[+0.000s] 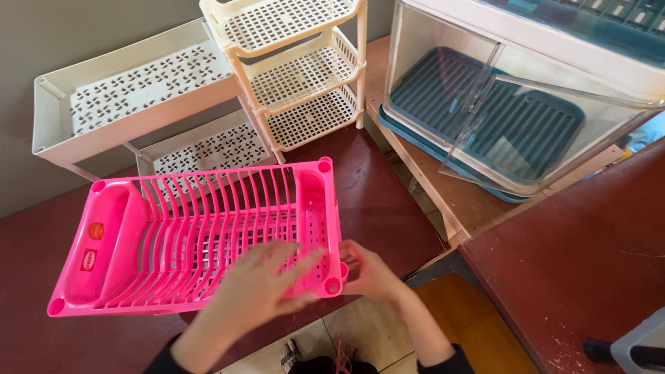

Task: The person disassembles a pink plastic storage rack by removing its corner posts and separating the trays. They then begin disassembling a white plastic storage rack by removing its corner posts.

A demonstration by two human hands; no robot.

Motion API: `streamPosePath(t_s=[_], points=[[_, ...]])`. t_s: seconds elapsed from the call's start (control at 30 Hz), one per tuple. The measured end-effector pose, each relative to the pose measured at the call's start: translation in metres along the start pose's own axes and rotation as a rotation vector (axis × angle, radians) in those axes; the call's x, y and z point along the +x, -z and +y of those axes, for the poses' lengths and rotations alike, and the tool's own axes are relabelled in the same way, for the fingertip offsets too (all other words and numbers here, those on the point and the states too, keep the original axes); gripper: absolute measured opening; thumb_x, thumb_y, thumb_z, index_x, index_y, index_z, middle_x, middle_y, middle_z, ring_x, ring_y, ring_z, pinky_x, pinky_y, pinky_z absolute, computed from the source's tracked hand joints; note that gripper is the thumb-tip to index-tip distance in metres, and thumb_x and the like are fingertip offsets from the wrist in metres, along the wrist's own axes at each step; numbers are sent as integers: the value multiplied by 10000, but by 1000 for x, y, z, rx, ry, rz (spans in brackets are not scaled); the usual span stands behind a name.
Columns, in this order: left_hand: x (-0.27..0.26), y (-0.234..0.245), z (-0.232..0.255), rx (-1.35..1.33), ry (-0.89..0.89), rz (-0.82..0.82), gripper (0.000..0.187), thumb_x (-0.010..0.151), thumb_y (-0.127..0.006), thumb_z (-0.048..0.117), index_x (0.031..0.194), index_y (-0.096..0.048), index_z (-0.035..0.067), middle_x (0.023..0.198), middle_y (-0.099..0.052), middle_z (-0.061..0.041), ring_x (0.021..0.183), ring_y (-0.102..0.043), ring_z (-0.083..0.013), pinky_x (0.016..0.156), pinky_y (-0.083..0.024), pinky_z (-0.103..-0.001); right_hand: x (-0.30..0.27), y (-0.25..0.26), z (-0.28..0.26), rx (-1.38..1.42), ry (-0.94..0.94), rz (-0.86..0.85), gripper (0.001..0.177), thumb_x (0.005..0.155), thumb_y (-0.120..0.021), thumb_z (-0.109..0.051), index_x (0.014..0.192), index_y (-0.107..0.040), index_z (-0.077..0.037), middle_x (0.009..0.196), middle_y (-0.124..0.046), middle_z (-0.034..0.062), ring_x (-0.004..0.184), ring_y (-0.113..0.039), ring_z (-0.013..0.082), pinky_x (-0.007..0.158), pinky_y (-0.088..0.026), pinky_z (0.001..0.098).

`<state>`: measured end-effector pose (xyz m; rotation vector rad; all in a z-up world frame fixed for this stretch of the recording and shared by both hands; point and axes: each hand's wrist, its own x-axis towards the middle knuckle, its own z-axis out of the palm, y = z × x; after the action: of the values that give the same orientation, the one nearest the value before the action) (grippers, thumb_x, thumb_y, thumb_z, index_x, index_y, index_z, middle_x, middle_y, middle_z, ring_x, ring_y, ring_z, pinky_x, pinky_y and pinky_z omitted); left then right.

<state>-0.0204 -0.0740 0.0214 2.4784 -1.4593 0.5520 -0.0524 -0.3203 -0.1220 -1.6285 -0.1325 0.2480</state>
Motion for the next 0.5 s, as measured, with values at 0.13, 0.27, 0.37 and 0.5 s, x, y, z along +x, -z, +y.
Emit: streamPosePath(t_s=[0.13,0.27,0.37,0.5], points=[[-44,22,-69,257,216,-50,616,797,-698,401,1374,-587,219,1252,-632,-75,1152,-622,-305,973,-498,-505,-6,23,-17,-23,-65,-25,659,674,-676,-2,1319,-583,-101,1165,-688,64,1116,-639,151,968,-527,340],[-143,61,-132,311,714,297,357,1022,-663,208,1344,-630,55,1308,-612,-117,1244,-569,-324,1108,-460,-468,1,13,-51,-117,96,514,347,938,-636,-134,1279,-621,-68,1217,-748,86,1137,-708,172,997,-548,339],[-222,51,-167,141,1036,885,392,1076,-520,303,1334,-580,14,1306,-604,-115,1243,-581,-290,1105,-482,-441,0,-9,-82,-293,197,622,470,950,-684,-263,1353,-574,-48,1240,-724,134,1176,-682,198,1031,-494,343],[-294,-24,-195,-720,1307,1199,535,1148,-329,429,1322,-514,-42,1305,-593,-113,1242,-597,-245,1101,-512,-406,21,-27,-104,-217,-155,397,633,883,-757,-399,1351,-545,-29,1194,-720,142,1126,-694,198,980,-506,342]])
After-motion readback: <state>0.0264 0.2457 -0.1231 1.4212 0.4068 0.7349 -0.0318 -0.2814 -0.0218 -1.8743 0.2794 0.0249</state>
